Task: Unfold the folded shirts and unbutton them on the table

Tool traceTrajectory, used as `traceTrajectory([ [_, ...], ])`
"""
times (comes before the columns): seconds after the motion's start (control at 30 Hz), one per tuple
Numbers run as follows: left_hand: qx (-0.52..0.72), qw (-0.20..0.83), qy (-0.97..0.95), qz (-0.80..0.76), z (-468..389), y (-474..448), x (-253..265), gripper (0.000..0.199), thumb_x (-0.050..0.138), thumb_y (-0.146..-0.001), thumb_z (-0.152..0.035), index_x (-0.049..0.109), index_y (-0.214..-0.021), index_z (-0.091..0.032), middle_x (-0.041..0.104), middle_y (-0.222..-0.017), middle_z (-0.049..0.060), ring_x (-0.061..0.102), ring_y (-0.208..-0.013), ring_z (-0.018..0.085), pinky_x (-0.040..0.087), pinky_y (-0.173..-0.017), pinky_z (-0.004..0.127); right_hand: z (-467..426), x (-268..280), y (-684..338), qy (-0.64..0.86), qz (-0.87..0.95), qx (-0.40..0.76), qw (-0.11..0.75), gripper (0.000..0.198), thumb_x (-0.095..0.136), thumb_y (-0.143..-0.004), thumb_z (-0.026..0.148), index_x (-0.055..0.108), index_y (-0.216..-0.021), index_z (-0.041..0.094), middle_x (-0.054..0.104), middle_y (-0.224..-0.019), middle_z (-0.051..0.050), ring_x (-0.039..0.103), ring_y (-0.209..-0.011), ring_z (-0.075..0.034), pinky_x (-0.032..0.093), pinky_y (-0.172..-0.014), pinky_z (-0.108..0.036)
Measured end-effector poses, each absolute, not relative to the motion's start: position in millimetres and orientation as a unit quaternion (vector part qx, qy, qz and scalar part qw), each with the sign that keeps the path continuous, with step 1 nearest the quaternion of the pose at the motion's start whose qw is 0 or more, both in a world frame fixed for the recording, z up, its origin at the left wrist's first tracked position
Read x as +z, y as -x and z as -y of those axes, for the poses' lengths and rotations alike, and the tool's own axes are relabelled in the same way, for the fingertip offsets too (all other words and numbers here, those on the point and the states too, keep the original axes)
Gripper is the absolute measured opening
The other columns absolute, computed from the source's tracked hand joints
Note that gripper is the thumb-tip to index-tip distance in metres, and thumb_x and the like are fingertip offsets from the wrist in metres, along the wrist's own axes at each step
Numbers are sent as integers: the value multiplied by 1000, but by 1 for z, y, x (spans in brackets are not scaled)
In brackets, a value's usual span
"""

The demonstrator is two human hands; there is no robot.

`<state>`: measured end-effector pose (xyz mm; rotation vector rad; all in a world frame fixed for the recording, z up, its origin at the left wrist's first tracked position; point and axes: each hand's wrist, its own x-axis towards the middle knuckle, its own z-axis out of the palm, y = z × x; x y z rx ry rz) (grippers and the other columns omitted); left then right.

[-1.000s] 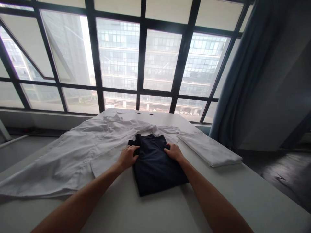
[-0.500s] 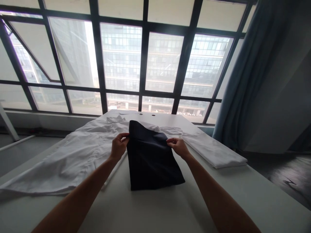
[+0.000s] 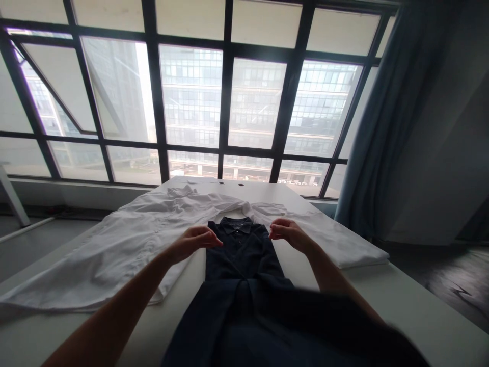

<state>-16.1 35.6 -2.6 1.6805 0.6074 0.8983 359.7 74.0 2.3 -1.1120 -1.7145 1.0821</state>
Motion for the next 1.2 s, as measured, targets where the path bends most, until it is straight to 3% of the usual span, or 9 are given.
traceTrajectory([
  [0.2,254,209,-901,-281,-28,-37,-42,33,65,-89,-35,67,-118,-21,67,-129,10,60,-122,27,42,-107,40,-73,-20,-311,403,787,388,261,45,74,-76,52,74,-103,15,72,-108,-11,67,-68,-16,53,-60,-28],
  [0.33,191,118,-927,-301,-27,-38,-43,28,62,-93,-38,69,-116,-23,71,-118,8,65,-108,25,43,-98,36,-69,-38,-290,367,860,303,182,53,79,-72,30,70,-123,20,65,-126,-10,66,-92,-22,54,-74,-29],
  [0.53,172,72,-874,-448,-33,-14,-20,47,48,-96,-52,76,-77,-20,66,-61,4,63,-61,19,41,-64,28,-69,-37,-283,390,884,212,144,37,68,-72,12,75,-107,19,69,-101,-6,63,-90,-19,49,-83,-29],
  [0.63,158,72,-848,-501,-36,-1,-17,35,73,-76,-55,78,-95,-25,70,-67,2,65,-63,22,43,-63,28,-73,-20,-309,418,860,221,190,24,62,-71,12,75,-92,16,69,-86,-3,62,-79,-17,48,-74,-26],
  [0.73,149,80,-862,-478,-38,3,-22,55,84,-63,-47,74,-113,-27,75,-95,6,69,-87,29,48,-76,31,-77,-3,-353,522,791,209,243,21,57,-74,14,73,-88,14,69,-77,-4,62,-70,-18,47,-66,-27],
  [0.83,139,96,-890,-424,-38,-4,-29,57,84,-65,-34,71,-120,-28,69,-119,8,65,-108,30,47,-90,33,-80,4,-388,697,658,6,286,30,55,-75,12,73,-100,10,71,-94,-14,65,-85,-27,48,-76,-35],
  [0.97,110,114,-896,-415,-37,-16,-34,31,70,-77,-19,75,-106,-26,72,-101,5,69,-90,24,48,-82,30,-76,3,-376,706,611,-199,298,47,50,-77,6,65,-121,6,63,-123,-23,57,-114,-34,43,-94,-41],
  [1.1,140,123,-891,-414,-37,-24,-36,19,63,-76,-14,75,-88,-23,72,-92,4,66,-81,21,45,-73,28,-59,-4,-305,610,746,-82,256,23,52,-89,23,72,-97,16,72,-100,-12,65,-96,-25,44,-84,-31],
  [1.2,245,146,-860,-422,-45,-14,-28,16,58,-74,-15,72,-80,-21,69,-82,3,62,-73,18,44,-67,26,-42,-14,-257,584,792,33,172,32,56,-90,47,71,-82,20,72,-79,-8,67,-76,-23,44,-69,-29],
])
